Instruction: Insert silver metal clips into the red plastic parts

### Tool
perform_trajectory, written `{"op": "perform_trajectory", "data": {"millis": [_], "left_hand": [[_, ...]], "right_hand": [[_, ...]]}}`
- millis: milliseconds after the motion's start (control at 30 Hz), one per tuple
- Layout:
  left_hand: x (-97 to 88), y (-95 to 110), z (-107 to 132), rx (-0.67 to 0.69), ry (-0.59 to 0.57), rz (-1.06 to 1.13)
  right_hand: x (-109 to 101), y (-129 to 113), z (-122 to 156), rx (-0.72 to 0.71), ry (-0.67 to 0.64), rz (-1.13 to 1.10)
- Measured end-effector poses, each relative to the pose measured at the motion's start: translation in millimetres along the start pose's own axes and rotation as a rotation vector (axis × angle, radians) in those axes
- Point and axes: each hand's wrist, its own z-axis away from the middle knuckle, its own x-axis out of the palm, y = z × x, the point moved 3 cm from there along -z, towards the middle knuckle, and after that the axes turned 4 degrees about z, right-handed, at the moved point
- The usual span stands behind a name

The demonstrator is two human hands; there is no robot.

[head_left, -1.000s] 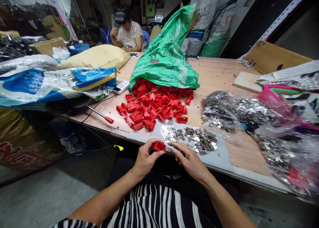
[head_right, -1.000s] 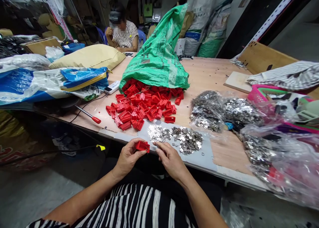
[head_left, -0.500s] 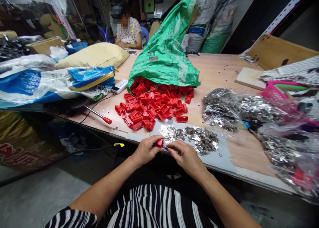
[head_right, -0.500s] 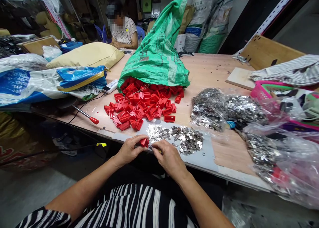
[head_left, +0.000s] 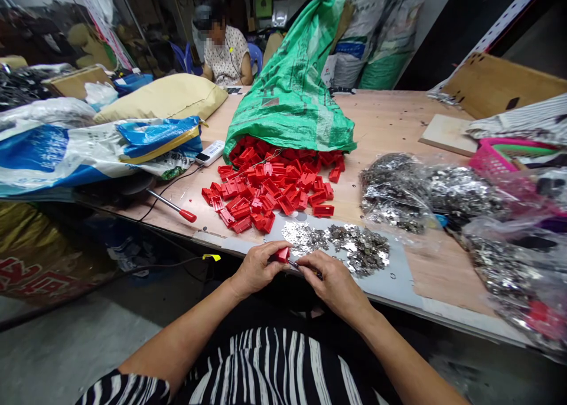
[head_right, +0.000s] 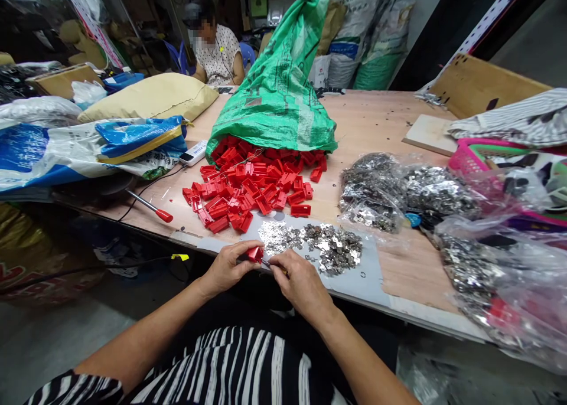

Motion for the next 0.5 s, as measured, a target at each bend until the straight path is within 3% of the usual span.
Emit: {"op": "perform_trajectory", "data": {"millis": [267,500], "left_hand": [[-0.3,-3,-1,0.008,-0.012,-0.001],[1.5,-4,1,0.005,-0.012,0.016]], "right_hand": [[3,-2,1,0.055,-0.006,0.074],[7,-18,-4,0.188,-0.052,0.198]]}}
